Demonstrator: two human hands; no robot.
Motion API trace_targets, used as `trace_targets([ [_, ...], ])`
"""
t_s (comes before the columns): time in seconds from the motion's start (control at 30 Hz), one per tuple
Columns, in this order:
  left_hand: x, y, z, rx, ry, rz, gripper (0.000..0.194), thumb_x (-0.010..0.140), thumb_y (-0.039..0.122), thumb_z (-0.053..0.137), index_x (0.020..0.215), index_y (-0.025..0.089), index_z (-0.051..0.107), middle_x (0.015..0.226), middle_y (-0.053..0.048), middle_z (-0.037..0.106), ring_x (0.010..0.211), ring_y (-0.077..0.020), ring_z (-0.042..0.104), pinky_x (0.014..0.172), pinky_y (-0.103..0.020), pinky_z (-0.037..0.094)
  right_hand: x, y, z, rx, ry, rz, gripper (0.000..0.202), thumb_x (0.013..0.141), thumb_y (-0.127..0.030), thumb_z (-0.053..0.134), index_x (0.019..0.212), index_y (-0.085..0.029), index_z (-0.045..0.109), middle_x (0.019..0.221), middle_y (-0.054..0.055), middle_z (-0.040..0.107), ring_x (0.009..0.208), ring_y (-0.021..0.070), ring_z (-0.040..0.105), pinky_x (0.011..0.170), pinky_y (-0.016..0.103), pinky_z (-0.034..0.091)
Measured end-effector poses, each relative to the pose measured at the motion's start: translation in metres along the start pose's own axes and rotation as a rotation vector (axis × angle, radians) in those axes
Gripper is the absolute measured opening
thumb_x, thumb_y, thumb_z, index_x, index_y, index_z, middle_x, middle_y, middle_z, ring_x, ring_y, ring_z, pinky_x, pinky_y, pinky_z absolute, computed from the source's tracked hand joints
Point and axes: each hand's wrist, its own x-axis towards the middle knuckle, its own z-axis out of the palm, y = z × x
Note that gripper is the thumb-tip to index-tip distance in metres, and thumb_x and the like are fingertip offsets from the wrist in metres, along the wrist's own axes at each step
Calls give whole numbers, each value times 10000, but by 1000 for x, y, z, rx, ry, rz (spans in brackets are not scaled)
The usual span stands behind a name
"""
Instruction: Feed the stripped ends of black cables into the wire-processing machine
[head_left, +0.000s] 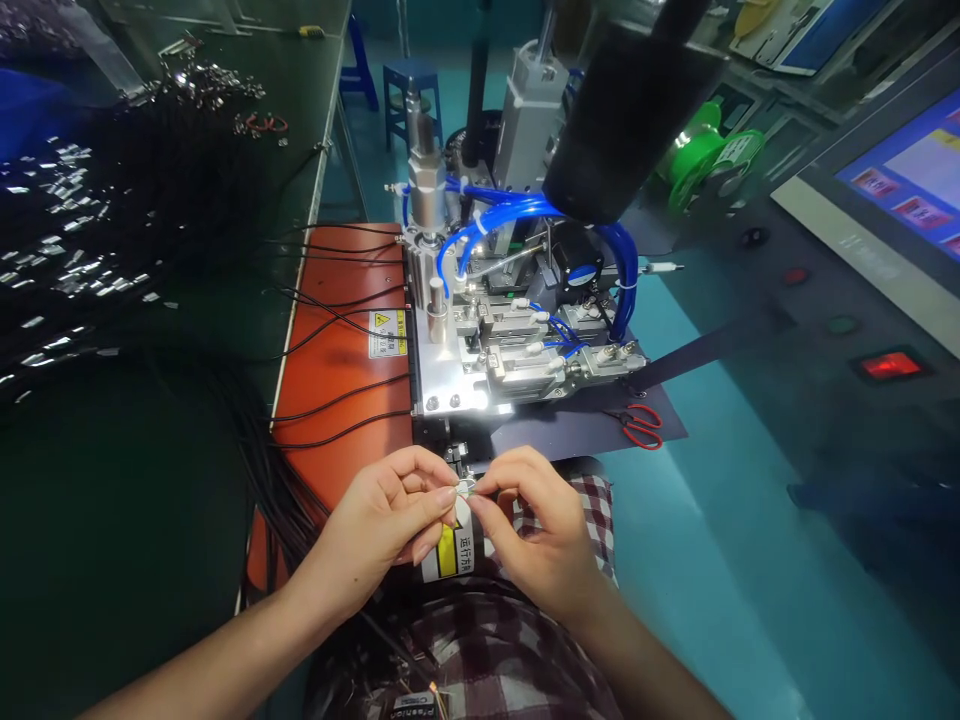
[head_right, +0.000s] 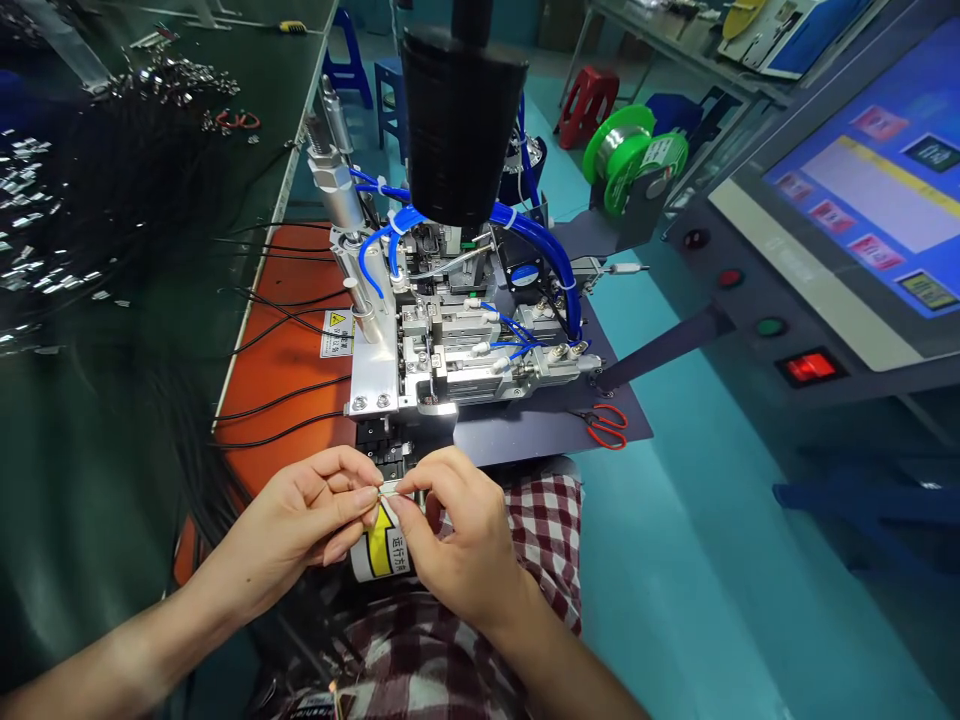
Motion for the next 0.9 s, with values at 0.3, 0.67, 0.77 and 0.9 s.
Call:
trace_targets([
  [0.3,-5,5,7,237,49,4,171,783,306,643,833,146,615,540,52,472,460,-59,361,416,-172,239,0,-10,-10,-209,-128,6,96,876,-148,473,808,-206,508,792,32,553,726,179,517,649,318,385],
  [0.67,-2,4,6,145,31,-95,178,772,312,628,761,135,609,459,89,354,425,-46,260,407,-183,164,5,-5,-6,214,-192,447,103,872,-260,529,785,-204,534,634,-47,439,558,113,397,510,239,317],
  [0.77,-1,2,4,99,34,-101,156,777,291,627,771,136,604,471,85,369,428,-44,256,408,-182,159,6,-2,-7,276,-128,457,105,870,-264,521,805,-193,563,660,-37,467,577,113,406,530,238,333],
  [0.9,-1,3,5,61,57,-93,148,768,278,643,779,141,588,499,79,403,428,-40,266,405,-182,161,4,-3,-7,225,-56,387,81,848,-222,539,798,-188,594,751,-10,536,628,120,457,589,246,378],
])
